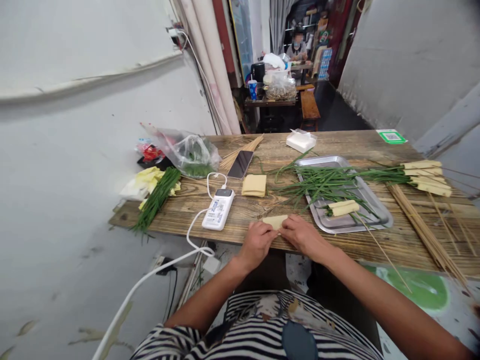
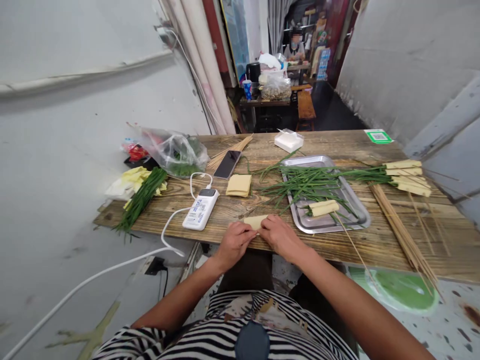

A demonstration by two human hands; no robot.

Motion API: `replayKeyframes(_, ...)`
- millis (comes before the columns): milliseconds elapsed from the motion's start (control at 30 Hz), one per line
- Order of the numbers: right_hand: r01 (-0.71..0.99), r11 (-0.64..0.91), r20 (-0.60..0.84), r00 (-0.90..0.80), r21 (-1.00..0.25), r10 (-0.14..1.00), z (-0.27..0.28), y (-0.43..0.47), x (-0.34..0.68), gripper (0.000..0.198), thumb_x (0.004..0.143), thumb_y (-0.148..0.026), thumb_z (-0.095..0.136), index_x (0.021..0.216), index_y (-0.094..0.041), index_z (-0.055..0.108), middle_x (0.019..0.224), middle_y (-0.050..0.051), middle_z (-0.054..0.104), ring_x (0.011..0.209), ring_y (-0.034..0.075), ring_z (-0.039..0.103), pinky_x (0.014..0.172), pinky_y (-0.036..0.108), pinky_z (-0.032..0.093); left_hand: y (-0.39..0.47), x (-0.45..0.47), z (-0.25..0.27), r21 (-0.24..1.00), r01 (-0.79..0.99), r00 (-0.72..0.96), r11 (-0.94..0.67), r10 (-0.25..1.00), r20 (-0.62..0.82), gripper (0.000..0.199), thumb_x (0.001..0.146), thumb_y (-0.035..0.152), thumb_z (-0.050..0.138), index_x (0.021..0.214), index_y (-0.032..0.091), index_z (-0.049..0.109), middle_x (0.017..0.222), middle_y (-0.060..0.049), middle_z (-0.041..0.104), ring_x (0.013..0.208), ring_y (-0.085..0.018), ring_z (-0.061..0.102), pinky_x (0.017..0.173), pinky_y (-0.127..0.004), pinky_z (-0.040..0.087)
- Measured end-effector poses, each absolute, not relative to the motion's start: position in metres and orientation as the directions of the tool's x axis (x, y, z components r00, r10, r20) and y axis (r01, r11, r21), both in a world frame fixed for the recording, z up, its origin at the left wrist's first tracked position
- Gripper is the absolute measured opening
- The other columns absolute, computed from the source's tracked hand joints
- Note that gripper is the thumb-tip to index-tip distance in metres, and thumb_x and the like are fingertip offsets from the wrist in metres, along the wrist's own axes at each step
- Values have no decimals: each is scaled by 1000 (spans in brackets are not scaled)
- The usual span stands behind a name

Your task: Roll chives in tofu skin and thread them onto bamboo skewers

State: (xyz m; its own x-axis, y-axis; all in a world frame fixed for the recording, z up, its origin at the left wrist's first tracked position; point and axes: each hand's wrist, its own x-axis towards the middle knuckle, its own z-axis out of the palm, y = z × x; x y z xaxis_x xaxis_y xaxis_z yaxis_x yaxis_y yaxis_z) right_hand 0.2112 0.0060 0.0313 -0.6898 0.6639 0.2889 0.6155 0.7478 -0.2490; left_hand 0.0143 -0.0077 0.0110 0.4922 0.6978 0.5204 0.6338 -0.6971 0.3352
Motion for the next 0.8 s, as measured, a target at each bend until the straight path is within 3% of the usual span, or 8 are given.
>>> replayKeyframes(333,523,680,280,-647,-514,709,24,21,213,24,90,-20,52,75,-18,71,74,6,57,76,17,46,66,29,35,-4,12,11,446,612,412,-653,745,525,21,93,27,51,89,20,70,76,-2,68,72,-14,57,71,-32,37)
replayKeyframes(533,502,603,205,-638,-621,742,32,25,215,16,87,-20,58,87,-20,74,76,4,61,78,17,50,71,29,38,-8,13,17,263,672,510,-692,690,513,25,96,22,43,90,19,67,81,-4,65,74,-15,53,69,-31,33)
replayKeyframes(800,536,592,164,-643,-601,748,30,29,214,17,88,-21,57,87,-20,74,77,5,62,79,18,51,71,29,39,-10,17,22,141,741,508,-656,686,521,16,93,28,52,92,20,65,87,-4,66,91,-19,53,81,-38,28)
